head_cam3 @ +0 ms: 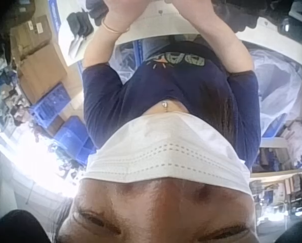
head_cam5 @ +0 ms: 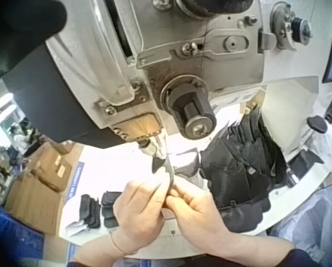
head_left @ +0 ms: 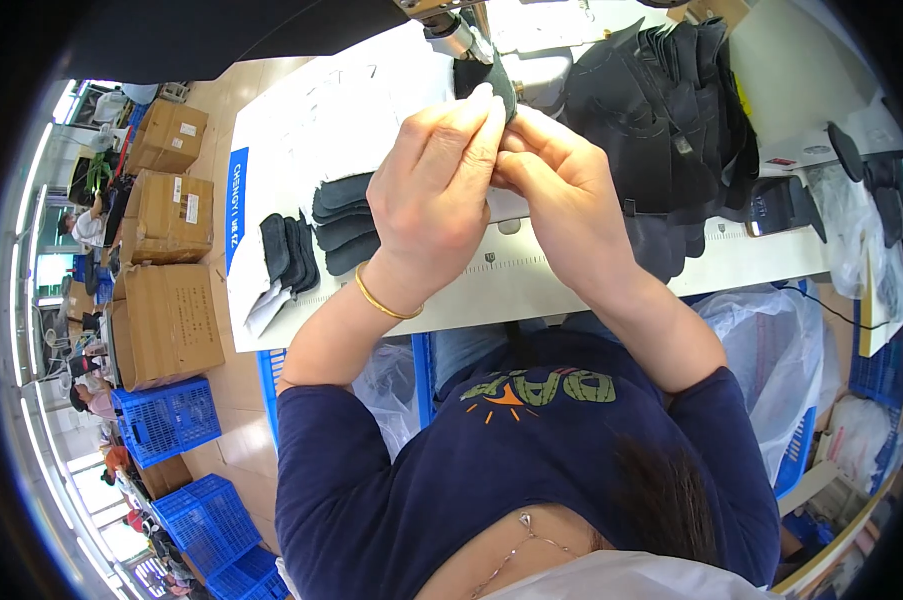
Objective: Stitching together pieces of fabric for shoe components using a sewing machine.
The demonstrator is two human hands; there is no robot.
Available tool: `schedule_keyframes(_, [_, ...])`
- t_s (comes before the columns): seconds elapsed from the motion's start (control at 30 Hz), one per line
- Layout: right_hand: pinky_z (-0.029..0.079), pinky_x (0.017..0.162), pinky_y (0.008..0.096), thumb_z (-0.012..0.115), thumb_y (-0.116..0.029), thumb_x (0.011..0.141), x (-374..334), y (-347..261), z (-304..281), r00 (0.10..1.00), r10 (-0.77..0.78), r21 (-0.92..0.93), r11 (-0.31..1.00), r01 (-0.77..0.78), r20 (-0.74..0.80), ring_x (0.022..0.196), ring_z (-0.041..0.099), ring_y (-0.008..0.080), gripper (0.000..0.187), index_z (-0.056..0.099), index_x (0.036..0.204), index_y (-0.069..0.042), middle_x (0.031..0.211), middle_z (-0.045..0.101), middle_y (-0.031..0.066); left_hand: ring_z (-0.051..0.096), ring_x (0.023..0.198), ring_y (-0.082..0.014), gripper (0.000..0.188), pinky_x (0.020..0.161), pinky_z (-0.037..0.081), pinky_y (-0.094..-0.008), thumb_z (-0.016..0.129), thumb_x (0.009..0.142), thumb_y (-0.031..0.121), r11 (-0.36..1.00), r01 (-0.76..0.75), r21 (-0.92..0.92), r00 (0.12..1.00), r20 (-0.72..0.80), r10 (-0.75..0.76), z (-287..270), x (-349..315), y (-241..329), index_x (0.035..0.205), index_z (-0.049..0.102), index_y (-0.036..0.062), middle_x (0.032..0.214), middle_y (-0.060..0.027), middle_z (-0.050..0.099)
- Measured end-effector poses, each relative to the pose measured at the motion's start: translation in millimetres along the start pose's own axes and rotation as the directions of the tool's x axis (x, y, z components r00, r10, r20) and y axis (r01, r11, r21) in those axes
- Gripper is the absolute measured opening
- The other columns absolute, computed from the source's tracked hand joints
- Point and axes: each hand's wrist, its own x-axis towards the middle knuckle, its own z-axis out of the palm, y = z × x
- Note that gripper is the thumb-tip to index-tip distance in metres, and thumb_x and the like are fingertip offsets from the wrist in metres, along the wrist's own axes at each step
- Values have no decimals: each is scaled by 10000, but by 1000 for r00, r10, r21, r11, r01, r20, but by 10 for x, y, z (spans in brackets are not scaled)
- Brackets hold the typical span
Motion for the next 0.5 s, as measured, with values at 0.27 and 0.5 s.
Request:
schedule_keyframes(0.27, [466,957,252,459,57,916,-13,-21,54,995,73,-36,997,-71,73,1099,569,101,399,528,1308,78,1226,629,85,668,901,-245,414,731,583,-321,670,569,14,999,-41,-30,999,-24,40,23,31,-139,976,729,-32,1017,-111,708])
schedule_keyframes(0.5, [439,951,245,461,52,897,-20,-15,136,997,39,-42,999,-36,72,1110,531,85,450,487,1345,91,1217,614,78,668,882,-250,429,722,580,-321,694,566,30,994,-59,-87,998,-36,56,39,54,-210,990,724,-30,996,-105,705])
